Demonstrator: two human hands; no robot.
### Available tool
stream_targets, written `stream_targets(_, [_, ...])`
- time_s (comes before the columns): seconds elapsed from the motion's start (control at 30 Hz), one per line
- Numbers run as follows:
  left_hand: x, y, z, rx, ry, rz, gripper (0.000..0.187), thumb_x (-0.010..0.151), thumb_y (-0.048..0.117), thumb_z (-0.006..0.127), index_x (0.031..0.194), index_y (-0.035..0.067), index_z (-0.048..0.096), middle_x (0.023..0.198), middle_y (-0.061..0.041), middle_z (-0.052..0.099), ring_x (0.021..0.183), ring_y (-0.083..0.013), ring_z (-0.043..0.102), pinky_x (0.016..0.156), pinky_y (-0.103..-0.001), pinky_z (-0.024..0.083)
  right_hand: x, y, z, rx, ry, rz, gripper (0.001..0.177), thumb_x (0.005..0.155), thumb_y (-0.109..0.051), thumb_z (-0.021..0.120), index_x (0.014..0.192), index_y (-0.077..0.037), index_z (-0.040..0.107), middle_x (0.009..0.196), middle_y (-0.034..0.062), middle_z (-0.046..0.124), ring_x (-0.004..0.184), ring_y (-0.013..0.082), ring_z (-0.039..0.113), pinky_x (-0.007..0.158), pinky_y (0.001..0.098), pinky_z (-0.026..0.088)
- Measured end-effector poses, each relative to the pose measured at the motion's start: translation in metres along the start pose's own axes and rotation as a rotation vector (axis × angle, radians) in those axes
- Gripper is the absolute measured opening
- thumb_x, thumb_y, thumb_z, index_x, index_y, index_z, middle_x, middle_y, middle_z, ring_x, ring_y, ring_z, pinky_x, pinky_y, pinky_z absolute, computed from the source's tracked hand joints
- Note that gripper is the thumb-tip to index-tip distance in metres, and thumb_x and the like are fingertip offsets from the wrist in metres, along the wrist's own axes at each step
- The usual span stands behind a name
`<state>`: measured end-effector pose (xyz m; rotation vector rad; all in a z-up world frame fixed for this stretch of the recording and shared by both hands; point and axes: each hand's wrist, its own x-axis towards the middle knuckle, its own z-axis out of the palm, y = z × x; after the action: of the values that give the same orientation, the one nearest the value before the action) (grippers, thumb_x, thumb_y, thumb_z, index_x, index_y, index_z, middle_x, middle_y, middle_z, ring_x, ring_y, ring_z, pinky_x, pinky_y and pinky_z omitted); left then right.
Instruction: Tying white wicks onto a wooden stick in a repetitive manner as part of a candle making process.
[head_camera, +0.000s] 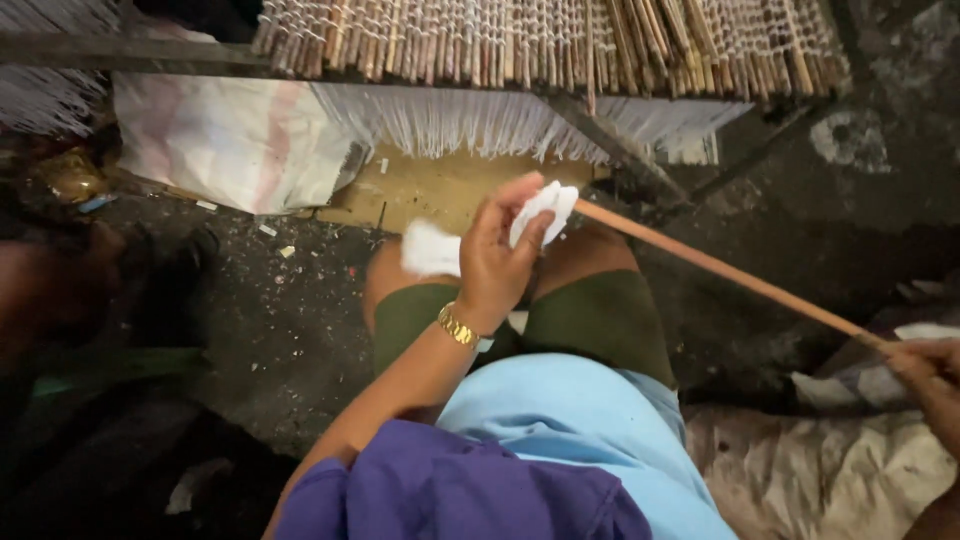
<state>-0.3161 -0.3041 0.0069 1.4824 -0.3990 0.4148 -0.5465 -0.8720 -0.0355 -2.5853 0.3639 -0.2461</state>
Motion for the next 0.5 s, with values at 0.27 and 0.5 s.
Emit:
stream_targets(0.27, [0.005,0.034,-0.008,-0.068,-0.046,-0.029,0.029,0.104,0.025,0.063,0.129,0.009,0.065,0.124,-0.008,0.069,0.113,-0.0189,0.068,0.094,-0.031,0.057,-0.003,-0.053,0.016,0.097,-0.059,0.086,0.02,0.113,-0.014,0.066,0.111,0.004,0.076,0.092,0.0111,0.069,0.087,0.0192,0.059,0.075,0.0323,0.044])
stream_targets(0.5, [0.001,0.06,-0.005,-0.247,-0.043,-0.199,0.04,0.11,0.036,0.046,0.129,0.006,0.063,0.117,-0.006,0.071,0.105,-0.0146,0.067,0.089,-0.028,0.055,-0.004,-0.104,0.016,0.191,-0.07,0.099,0.018,0.111,-0.012,0.066,0.103,0.0,0.077,0.096,0.011,0.075,0.094,0.0159,0.064,0.088,0.0277,0.046])
